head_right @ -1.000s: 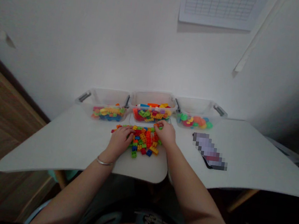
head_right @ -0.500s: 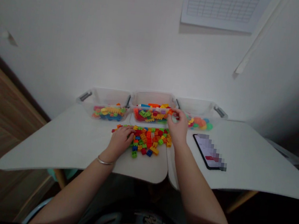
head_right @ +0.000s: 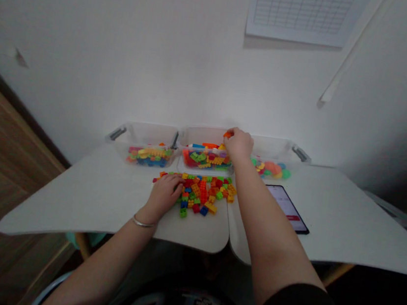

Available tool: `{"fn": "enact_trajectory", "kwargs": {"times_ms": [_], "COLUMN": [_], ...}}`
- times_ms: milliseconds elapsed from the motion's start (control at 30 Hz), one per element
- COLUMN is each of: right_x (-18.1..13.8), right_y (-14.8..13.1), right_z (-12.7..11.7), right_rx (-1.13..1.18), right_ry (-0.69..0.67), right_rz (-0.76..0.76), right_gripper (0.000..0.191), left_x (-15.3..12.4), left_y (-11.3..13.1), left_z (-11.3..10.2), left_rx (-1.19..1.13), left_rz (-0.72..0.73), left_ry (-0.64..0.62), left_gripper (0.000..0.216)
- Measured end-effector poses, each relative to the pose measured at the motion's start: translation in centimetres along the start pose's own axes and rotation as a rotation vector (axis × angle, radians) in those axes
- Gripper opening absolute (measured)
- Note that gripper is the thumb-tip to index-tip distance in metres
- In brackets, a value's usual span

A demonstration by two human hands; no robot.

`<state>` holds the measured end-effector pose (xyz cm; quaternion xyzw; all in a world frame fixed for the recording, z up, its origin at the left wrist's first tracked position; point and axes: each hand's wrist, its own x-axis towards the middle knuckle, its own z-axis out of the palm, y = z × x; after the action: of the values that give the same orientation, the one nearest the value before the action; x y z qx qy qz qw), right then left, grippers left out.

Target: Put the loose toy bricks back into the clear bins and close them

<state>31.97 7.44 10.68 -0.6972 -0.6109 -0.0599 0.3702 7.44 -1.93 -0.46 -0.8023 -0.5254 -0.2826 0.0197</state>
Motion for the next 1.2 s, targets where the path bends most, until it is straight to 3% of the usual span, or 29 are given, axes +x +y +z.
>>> {"fn": "enact_trajectory", "kwargs": {"times_ms": [233, 467, 700, 833, 967, 1200], "right_x": [-0.2, -0.8, -6.5, -10.8, -14.1, -16.0], "right_y": [0.5, 0.9, 1.4, 3.9, 7.3, 10.5], "right_z": [1.1, 1.6, 0.4, 0.1, 0.5, 1.8], "right_rx": [-0.025, 0.116, 0.22, 0.347, 0.29, 0.201], "right_ry": [-0.063, 0.061, 0.203, 0.119, -0.039, -0.167], "right_rz": [-0.056, -0.141, -0.123, -0.07, -0.075, -0.117], "right_gripper": [0.03, 0.045, 0.038, 0.034, 0.034, 0.041], "left_x": [0.0, 0.1, 0.1, 0.2, 0.1, 0.1], "left_y": [0.0, 0.1, 0.0, -0.1, 0.0, 0.3], "left_z": [0.1, 0.0, 0.0, 0.0, 0.0, -0.2], "left_rx": [-0.006, 0.015, 0.008, -0.016, -0.029, -0.066], "left_rz": [-0.003, -0.006, -0.002, 0.011, -0.001, -0.002], "left_ry": [-0.009, -0.029, -0.019, -0.019, 0.011, 0.055], "left_gripper": [0.023, 0.024, 0.024, 0.023, 0.023, 0.021]}}
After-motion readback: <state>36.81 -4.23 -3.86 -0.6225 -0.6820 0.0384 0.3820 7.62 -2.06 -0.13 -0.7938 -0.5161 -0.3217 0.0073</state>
